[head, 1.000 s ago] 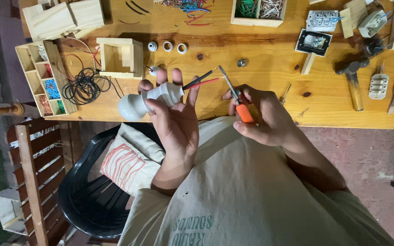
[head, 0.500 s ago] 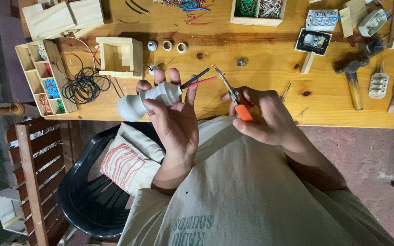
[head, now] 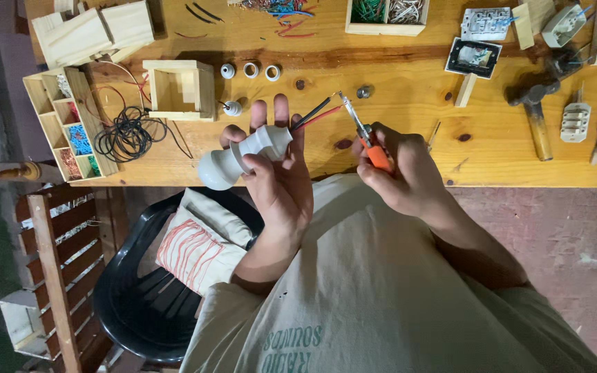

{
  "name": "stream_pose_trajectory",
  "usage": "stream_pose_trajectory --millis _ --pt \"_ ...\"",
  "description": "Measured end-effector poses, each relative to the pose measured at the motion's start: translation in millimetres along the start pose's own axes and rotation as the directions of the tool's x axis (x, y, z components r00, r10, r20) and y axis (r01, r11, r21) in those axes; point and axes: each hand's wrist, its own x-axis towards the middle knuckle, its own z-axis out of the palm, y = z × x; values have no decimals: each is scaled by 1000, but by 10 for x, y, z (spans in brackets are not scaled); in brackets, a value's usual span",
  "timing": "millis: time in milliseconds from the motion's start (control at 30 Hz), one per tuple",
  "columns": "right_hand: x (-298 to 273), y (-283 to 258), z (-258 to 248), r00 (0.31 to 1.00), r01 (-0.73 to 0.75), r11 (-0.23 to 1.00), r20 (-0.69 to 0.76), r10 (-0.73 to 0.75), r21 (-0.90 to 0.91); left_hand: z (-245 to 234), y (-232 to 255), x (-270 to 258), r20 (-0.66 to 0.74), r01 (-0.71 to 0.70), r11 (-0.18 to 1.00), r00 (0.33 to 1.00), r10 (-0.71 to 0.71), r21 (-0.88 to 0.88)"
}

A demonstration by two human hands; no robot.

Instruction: The person assembles a light fixture by screwing a bulb into a socket, wrapping the socket with white tape, and testing the bulb by plugging it into a power strip. They then use a screwdriver to adjust the wires inside the socket.

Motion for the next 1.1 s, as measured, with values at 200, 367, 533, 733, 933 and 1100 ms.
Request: stream_pose_trajectory --millis 200,367,533,733,933,1100 --pt "57 -191 -7 1000 -4 999 -15 4 -40 -77 -44 26 -35 -1 1000 999 -1 -29" --pt "39 -204 26 999 -16 1000 -38 15 -25 -70 -50 31 -35 -3 999 999 1 -45" --pt "76 -193 39 999 -11 1000 -33 11 -5 -64 -72 29 -34 -7 1000 999 6 -29" --pt "47 -133 49 998 -15 1000 -59 16 19 -109 -73 39 -51 14 999 999 -16 -40" --pt "73 -153 12 999 -21 999 -38 20 -30 -90 -77 42 -42 3 1000 999 -5 -30" --pt "54 -167 -5 998 -5 997 -55 1 -72 -85 -58 49 -39 11 1000 999 -11 -16"
